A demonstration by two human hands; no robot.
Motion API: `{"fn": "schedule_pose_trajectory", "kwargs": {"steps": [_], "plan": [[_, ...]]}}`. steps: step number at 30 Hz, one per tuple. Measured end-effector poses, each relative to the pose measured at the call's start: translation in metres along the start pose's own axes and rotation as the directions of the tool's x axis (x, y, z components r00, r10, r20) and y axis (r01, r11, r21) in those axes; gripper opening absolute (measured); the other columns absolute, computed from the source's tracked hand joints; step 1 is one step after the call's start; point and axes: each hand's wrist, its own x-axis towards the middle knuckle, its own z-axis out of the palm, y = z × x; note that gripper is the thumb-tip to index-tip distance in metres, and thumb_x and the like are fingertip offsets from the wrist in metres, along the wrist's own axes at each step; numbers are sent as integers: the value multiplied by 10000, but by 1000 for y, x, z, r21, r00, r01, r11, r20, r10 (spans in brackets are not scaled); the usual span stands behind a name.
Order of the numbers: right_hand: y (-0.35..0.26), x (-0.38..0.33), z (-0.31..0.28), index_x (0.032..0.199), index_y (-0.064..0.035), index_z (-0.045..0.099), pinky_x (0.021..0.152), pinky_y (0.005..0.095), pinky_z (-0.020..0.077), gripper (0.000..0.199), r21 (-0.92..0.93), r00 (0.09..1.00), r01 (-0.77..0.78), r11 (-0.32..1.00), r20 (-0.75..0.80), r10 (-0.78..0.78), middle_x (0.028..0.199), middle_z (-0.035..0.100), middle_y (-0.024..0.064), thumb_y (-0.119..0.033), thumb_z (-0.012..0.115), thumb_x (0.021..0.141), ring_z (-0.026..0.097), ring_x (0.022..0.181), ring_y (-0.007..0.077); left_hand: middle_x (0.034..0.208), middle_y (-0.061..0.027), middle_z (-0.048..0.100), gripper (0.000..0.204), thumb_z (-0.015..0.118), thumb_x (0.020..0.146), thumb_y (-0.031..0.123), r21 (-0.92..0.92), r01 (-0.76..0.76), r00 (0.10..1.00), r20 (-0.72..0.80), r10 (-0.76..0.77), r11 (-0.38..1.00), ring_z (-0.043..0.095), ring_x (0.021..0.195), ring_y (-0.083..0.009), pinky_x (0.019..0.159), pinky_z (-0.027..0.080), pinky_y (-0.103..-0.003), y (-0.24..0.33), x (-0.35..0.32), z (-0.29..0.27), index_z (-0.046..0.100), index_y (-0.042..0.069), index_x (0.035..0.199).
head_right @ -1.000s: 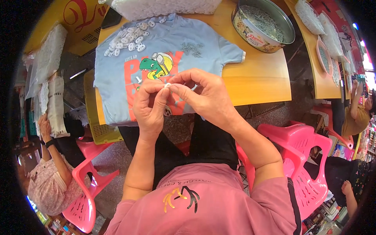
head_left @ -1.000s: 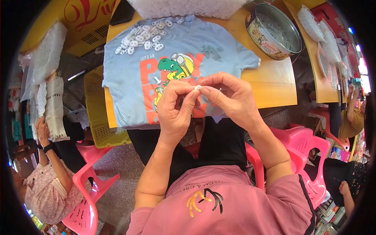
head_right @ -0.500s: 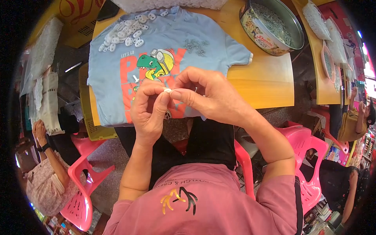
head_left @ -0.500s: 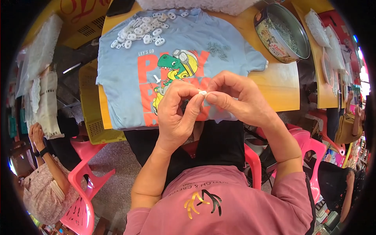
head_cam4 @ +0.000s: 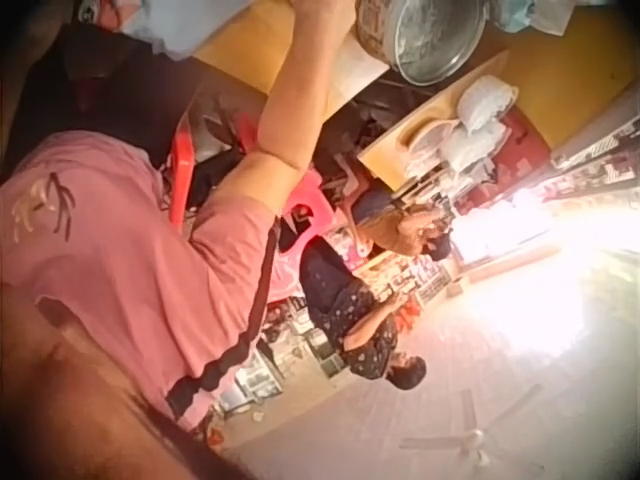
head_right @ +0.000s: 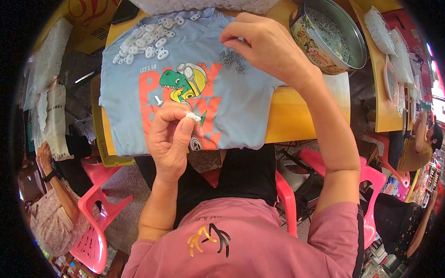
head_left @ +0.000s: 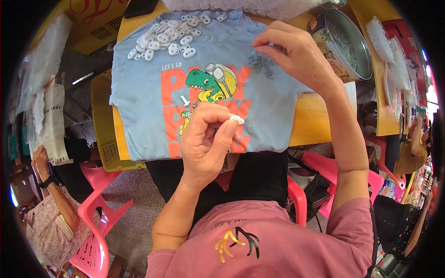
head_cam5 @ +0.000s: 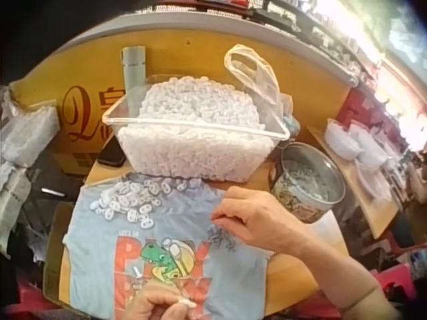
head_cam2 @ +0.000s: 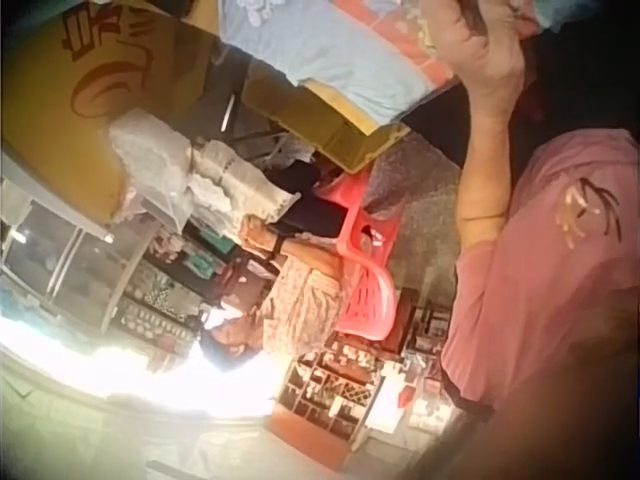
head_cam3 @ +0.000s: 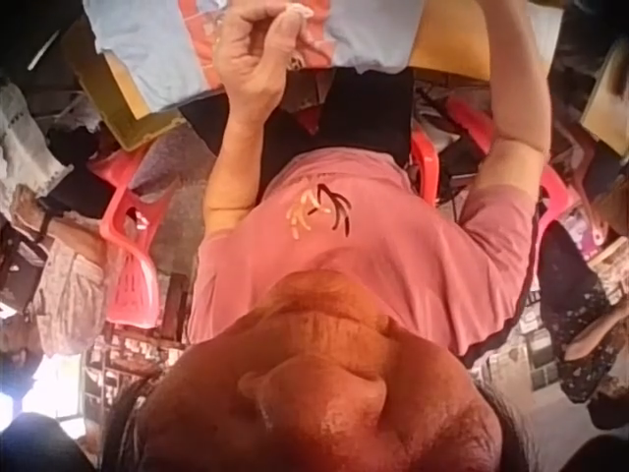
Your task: Attaching small white plastic snaps or buttons to a blue t-shirt with a dinosaur graphic.
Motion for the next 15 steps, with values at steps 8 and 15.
{"fn": "schedule_pose_trajectory", "kwargs": {"steps": [8,15], "plan": [[12,14,6,914,-25,647,676,393,473,108,-179,986,134,975,125,-113,880,599,93,-109,655,847,599,779,310,933,-84,526,68,544,950,-5,15,-18,1000,0,18,1000,572,716,-140,652,488,-272,-2,1,0,540,-2,1018],[16,14,10,929,-32,623,667,385,485,133,-190,987,103,976,144,-76,869,605,103,-119,656,835,601,751,310,951,-60,522,61,554,946,-25,-29,3,1000,0,-3,1000,560,742,-81,665,472,-216,0,0,0,549,-15,1007]]}}
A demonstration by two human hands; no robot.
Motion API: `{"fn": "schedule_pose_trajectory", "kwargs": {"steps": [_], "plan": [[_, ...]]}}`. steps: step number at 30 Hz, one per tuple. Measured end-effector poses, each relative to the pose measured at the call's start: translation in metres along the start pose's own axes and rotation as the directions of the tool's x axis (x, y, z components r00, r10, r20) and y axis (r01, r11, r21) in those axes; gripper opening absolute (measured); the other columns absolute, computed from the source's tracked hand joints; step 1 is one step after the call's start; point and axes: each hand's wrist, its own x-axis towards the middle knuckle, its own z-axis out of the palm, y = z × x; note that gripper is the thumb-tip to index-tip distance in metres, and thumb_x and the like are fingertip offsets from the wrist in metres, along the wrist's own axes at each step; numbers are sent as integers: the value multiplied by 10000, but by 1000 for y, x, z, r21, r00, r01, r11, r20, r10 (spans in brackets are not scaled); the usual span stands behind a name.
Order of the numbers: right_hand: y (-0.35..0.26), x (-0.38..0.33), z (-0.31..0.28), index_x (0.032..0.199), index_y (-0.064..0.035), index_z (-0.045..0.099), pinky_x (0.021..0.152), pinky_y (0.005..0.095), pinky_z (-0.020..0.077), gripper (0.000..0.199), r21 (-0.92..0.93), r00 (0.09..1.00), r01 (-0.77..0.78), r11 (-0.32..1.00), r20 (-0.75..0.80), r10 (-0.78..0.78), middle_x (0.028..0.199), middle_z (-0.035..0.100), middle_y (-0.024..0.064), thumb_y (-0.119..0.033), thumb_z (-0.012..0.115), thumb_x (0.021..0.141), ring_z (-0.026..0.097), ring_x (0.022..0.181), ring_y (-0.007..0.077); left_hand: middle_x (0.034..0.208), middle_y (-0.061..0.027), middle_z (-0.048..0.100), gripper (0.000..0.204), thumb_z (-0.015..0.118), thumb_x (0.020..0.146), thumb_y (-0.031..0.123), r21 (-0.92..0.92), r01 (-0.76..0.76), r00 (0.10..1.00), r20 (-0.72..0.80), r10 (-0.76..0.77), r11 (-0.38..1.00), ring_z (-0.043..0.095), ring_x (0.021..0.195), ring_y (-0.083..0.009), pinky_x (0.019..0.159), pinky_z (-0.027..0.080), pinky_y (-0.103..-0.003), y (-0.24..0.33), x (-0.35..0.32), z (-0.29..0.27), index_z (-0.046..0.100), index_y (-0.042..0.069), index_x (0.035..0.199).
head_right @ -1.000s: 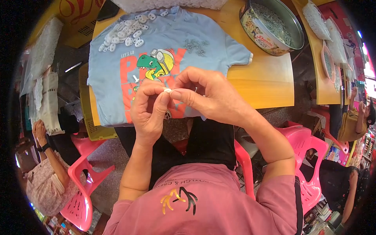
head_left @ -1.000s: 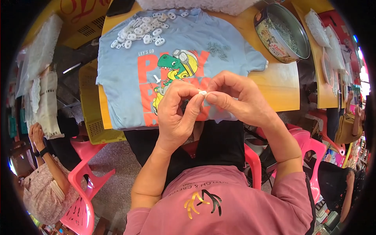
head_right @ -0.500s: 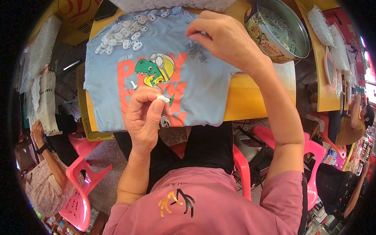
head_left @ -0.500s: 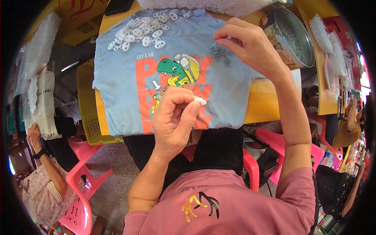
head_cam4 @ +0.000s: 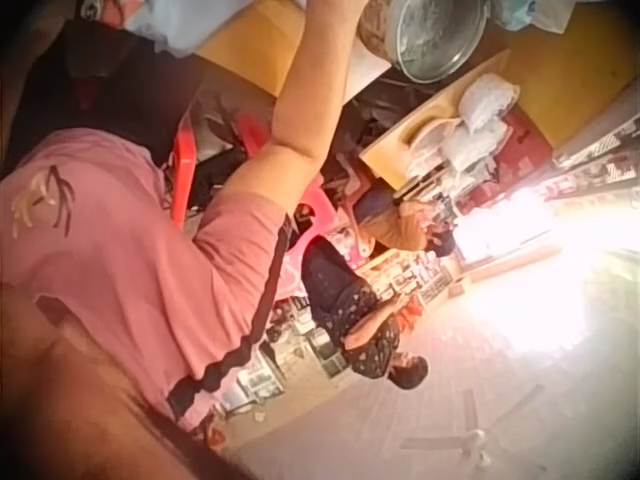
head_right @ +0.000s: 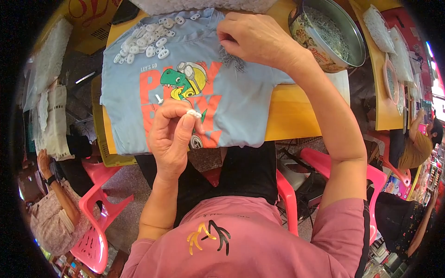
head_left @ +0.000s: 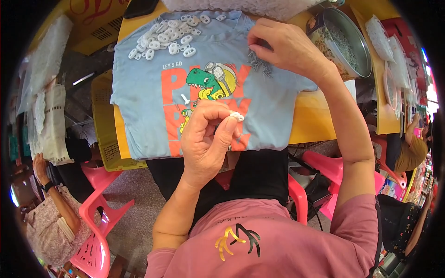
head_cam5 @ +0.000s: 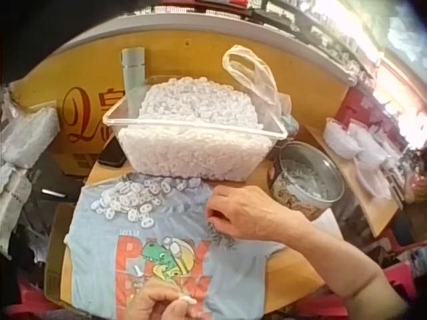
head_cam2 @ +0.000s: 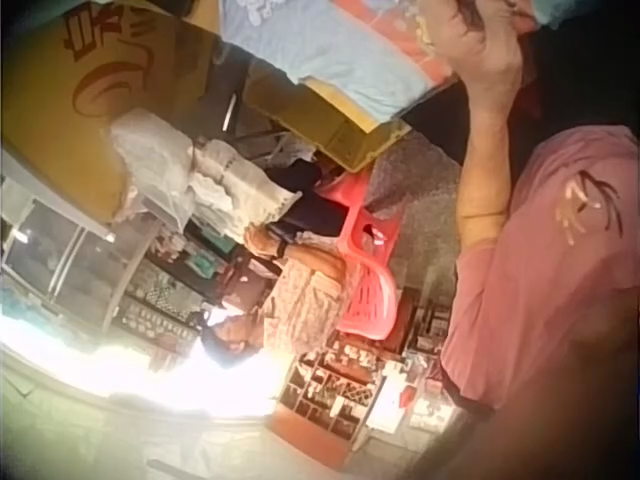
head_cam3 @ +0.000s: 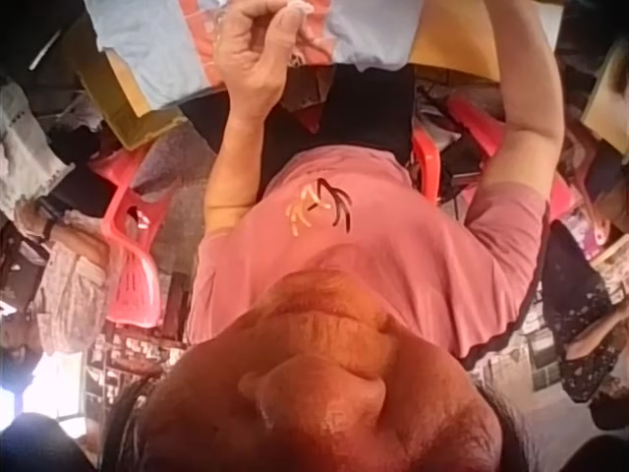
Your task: Attaching small white plastic snaps or buttons to a blue t-shirt with a dinosaur graphic.
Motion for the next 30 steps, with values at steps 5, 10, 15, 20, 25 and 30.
{"fn": "schedule_pose_trajectory", "kwargs": {"steps": [5,10,15,20,25,30], "plan": [[6,-6,-4,950,-15,619,638,310,484,121,202,995,-79,976,-49,91,870,630,56,-72,646,847,605,693,172,947,-59,551,56,551,953,-12,-20,9,1000,-5,-9,1000,568,738,-79,670,476,-219,0,0,0,552,-5,1009],[-27,-24,-22,946,13,621,648,210,479,79,742,920,-249,622,-19,391,888,629,8,-47,638,897,572,747,59,944,-56,581,52,555,960,11,-67,4,999,-40,-7,998,580,739,-85,688,487,-233,-3,3,-1,553,-1,1010],[-78,-46,-14,1054,29,642,670,223,495,157,883,906,-320,343,178,385,942,654,44,-45,622,917,585,727,78,1006,-72,599,82,559,970,50,-132,1,990,-141,-19,991,620,811,-104,753,511,-251,-5,5,0,555,0,1035],[-109,-47,4,1067,29,635,671,229,494,165,893,864,-371,256,232,446,951,660,52,-63,619,932,582,740,77,1106,-100,594,99,549,976,59,-101,-25,991,-137,11,995,630,865,-108,811,519,-264,-4,7,0,557,-2,1054],[-113,-44,17,1092,36,621,676,226,495,215,968,863,-203,144,107,494,956,664,65,-106,644,932,589,764,85,1173,-118,593,93,542,981,64,-110,-14,995,-98,3,994,630,888,-111,824,520,-269,-4,4,0,563,1,1046],[-121,-41,18,1089,34,630,665,222,491,247,964,837,-245,104,157,525,932,662,50,-139,673,917,585,746,76,1166,-108,600,93,546,980,69,-145,-31,994,-105,16,989,623,874,-112,817,521,-269,-5,3,-2,565,3,1043]]}}
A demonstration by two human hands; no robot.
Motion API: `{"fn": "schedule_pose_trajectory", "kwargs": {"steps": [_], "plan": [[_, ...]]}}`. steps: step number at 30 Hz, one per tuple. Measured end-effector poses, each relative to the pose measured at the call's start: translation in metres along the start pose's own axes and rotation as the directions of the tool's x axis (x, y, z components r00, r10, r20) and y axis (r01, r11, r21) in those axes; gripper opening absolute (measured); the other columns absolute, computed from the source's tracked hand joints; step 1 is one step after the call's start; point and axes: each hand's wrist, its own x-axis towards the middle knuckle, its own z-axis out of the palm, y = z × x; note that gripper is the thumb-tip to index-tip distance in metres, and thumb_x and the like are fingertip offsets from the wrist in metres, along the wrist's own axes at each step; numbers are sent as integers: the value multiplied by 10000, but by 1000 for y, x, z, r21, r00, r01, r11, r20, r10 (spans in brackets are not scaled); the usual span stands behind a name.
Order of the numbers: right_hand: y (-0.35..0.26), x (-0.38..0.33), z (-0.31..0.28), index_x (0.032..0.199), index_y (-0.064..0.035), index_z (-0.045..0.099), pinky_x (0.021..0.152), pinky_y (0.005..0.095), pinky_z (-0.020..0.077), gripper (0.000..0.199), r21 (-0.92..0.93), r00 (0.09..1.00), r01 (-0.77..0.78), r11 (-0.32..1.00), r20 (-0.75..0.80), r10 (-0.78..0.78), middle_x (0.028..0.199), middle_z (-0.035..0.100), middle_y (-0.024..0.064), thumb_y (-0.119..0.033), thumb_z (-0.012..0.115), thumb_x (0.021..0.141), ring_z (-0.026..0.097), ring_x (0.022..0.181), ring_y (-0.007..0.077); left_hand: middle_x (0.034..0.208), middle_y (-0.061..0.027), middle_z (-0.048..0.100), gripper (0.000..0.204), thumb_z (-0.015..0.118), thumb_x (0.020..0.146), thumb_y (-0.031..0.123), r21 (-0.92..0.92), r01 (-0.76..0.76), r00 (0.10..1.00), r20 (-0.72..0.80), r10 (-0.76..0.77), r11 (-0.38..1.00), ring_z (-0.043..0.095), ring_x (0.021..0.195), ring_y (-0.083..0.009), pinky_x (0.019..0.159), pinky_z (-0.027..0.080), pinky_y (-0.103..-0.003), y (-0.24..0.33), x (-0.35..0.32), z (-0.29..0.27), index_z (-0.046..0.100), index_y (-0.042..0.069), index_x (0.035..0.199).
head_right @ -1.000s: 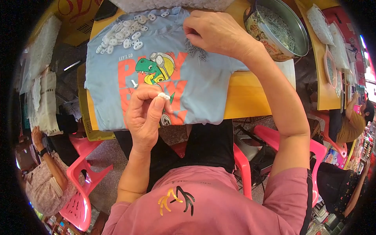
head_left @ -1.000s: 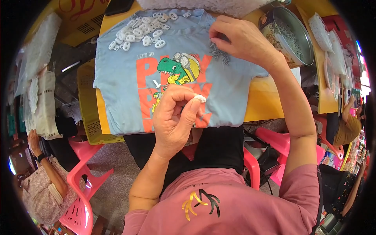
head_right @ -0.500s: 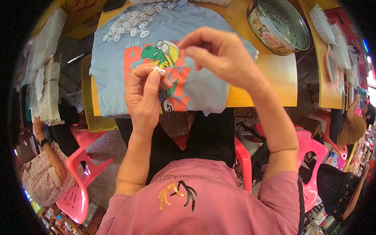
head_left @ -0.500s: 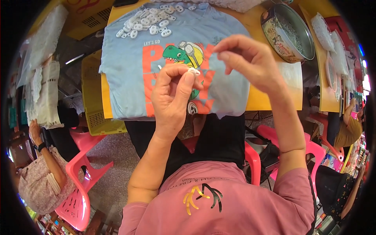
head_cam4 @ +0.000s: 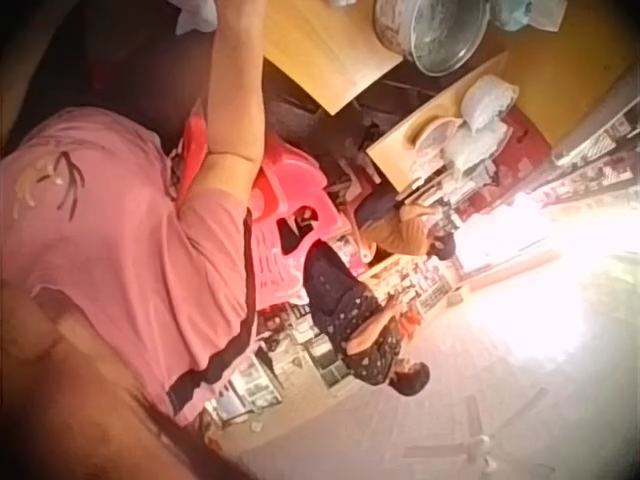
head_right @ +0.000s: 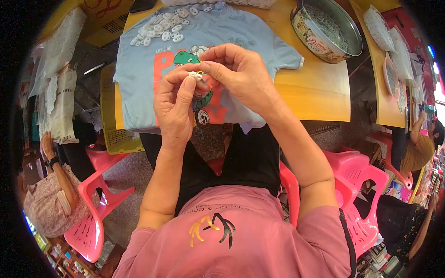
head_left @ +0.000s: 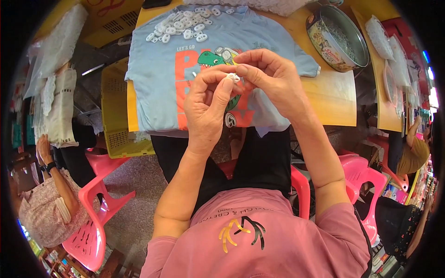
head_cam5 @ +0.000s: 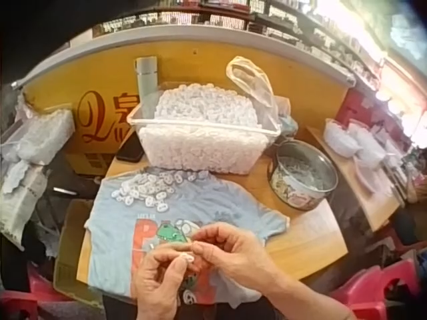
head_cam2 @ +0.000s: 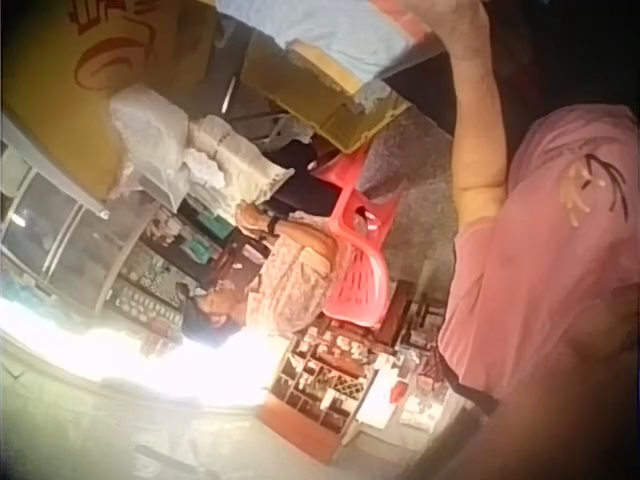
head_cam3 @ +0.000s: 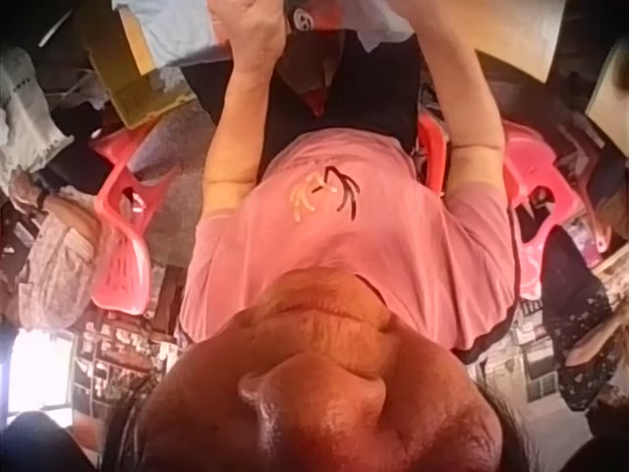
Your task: Attaching small white plastic snaps or buttons to a blue t-shirt with a dinosaur graphic.
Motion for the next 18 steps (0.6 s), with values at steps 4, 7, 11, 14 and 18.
{"fn": "schedule_pose_trajectory", "kwargs": {"steps": [4,7,11,14,18], "plan": [[1,-2,2,1049,29,652,619,210,481,232,-36,998,-56,998,-11,56,886,664,34,-158,680,914,576,694,59,1149,-114,608,92,550,979,71,-11,-18,1000,-20,18,1000,620,863,-114,816,522,-274,0,1,-2,566,5,1040],[4,-4,5,1030,27,661,596,206,477,217,-3,998,-15,1000,-60,15,836,658,25,-160,673,920,574,674,55,1138,-118,615,92,555,978,73,-62,-44,999,-9,44,997,621,861,-117,808,525,-277,0,1,-1,568,5,1038],[0,-8,5,1025,27,661,601,210,481,203,8,993,25,1000,-116,-24,807,648,23,-152,658,930,576,670,60,1099,-117,627,98,553,979,74,-66,-13,999,-43,11,998,635,843,-127,798,530,-280,2,0,1,558,-2,1041],[-3,-9,2,1024,18,659,599,215,488,177,-95,995,77,992,-61,-83,813,651,25,-140,629,949,581,669,67,1029,-101,642,102,555,980,81,-44,11,998,-61,-14,999,644,808,-130,771,532,-275,2,0,3,550,-1,1042],[-3,-8,-1,1035,14,646,595,225,496,170,-183,996,94,979,20,-92,822,643,26,-134,587,974,588,676,76,923,-67,648,97,566,974,84,3,32,996,-83,-32,999,644,771,-117,714,521,-249,1,-2,4,543,9,1032]]}}
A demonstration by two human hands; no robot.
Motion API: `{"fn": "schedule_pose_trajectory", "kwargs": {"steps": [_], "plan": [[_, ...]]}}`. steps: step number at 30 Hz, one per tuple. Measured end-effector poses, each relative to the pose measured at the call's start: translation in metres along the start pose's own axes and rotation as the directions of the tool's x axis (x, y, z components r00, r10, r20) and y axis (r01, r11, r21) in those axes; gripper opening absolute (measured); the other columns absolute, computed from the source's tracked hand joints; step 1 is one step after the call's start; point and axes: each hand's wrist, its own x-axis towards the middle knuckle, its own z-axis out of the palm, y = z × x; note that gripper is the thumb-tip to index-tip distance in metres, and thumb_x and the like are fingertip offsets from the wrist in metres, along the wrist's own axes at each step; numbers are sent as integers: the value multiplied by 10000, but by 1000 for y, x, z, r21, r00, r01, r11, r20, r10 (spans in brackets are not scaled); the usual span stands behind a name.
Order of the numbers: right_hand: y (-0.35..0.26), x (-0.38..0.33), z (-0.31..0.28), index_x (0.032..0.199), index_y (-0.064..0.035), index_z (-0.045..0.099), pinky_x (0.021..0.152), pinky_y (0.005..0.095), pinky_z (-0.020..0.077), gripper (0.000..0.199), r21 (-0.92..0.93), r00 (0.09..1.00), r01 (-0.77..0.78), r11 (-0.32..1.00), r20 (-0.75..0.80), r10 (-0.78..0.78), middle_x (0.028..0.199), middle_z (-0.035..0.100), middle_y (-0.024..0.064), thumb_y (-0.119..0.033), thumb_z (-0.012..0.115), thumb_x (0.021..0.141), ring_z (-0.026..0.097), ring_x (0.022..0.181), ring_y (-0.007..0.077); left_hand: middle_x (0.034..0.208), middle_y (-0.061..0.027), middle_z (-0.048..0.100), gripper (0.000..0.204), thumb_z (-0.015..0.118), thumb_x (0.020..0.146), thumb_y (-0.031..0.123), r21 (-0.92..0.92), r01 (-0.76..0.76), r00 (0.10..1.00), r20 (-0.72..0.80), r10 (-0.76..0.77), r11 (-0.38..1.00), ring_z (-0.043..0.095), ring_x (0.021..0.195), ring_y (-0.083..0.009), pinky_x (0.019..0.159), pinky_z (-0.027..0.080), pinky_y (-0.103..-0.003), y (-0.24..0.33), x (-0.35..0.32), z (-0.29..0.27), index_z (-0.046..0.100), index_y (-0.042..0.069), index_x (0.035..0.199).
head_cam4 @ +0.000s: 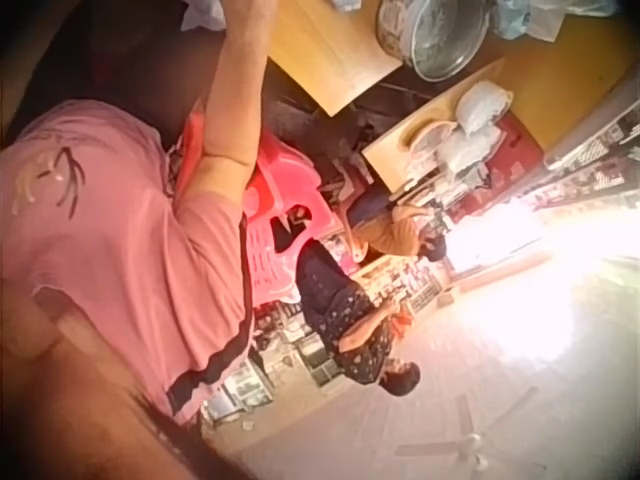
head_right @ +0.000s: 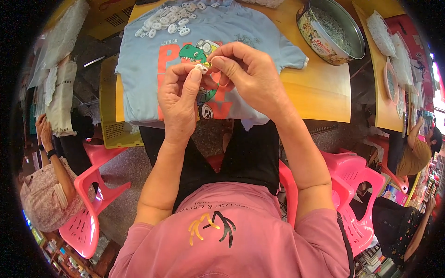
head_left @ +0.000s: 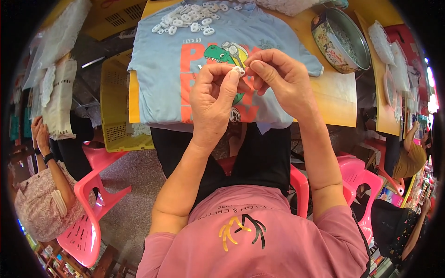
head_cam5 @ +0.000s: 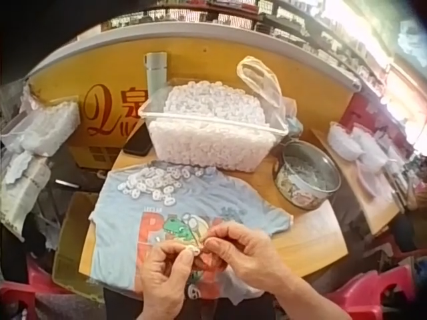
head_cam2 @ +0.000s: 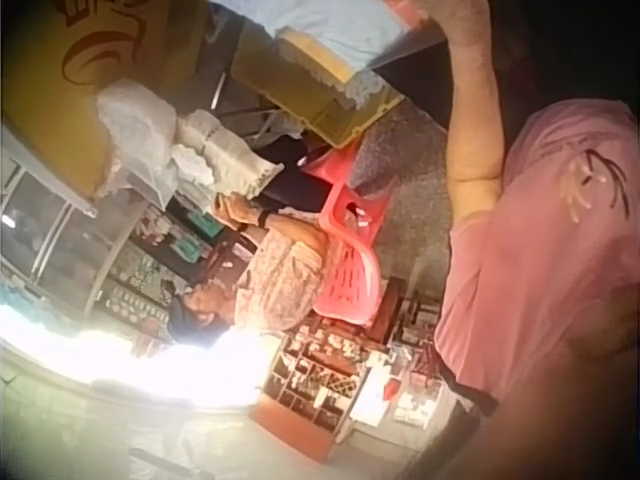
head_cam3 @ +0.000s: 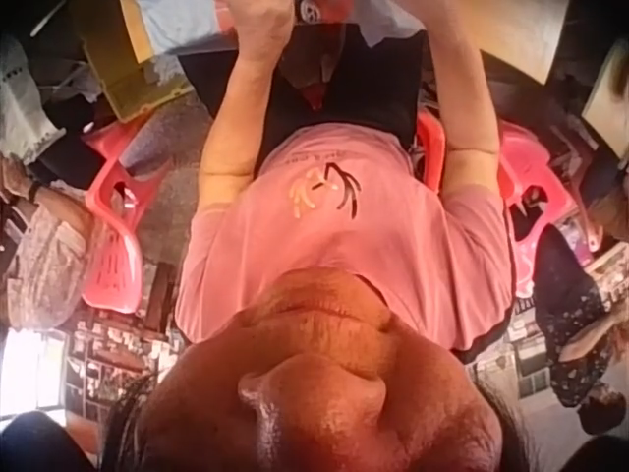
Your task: Attaching small white plastic snaps or buttons to a blue t-shirt with a dinosaur graphic.
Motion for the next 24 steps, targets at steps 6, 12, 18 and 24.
{"fn": "schedule_pose_trajectory", "kwargs": {"steps": [6,12,18,24], "plan": [[-4,0,-2,1029,21,633,588,230,496,179,-17,993,-73,997,87,74,811,628,30,-142,578,980,583,670,78,893,-43,637,84,583,958,58,53,17,1000,23,-18,998,636,775,-93,688,511,-226,2,1,1,543,14,1018],[-6,1,-2,1006,20,629,578,227,492,180,-28,990,-101,995,96,103,787,621,22,-154,591,973,578,663,75,892,-39,638,90,595,956,70,102,29,999,16,-31,994,634,769,-86,667,512,-222,3,0,1,550,13,1010],[-5,0,-4,969,25,626,566,216,480,133,-188,998,0,982,63,12,758,617,19,-106,605,956,572,631,69,872,-26,638,106,605,957,91,133,45,999,-9,-44,990,624,762,-74,658,507,-213,5,-2,6,554,11,1006],[-6,-1,-4,909,37,622,540,222,469,81,-457,976,214,863,59,-210,740,625,38,-42,637,913,576,593,80,837,-25,636,98,600,961,93,198,41,999,-17,-39,979,597,702,-60,606,492,-207,3,-3,6,560,9,990]]}}
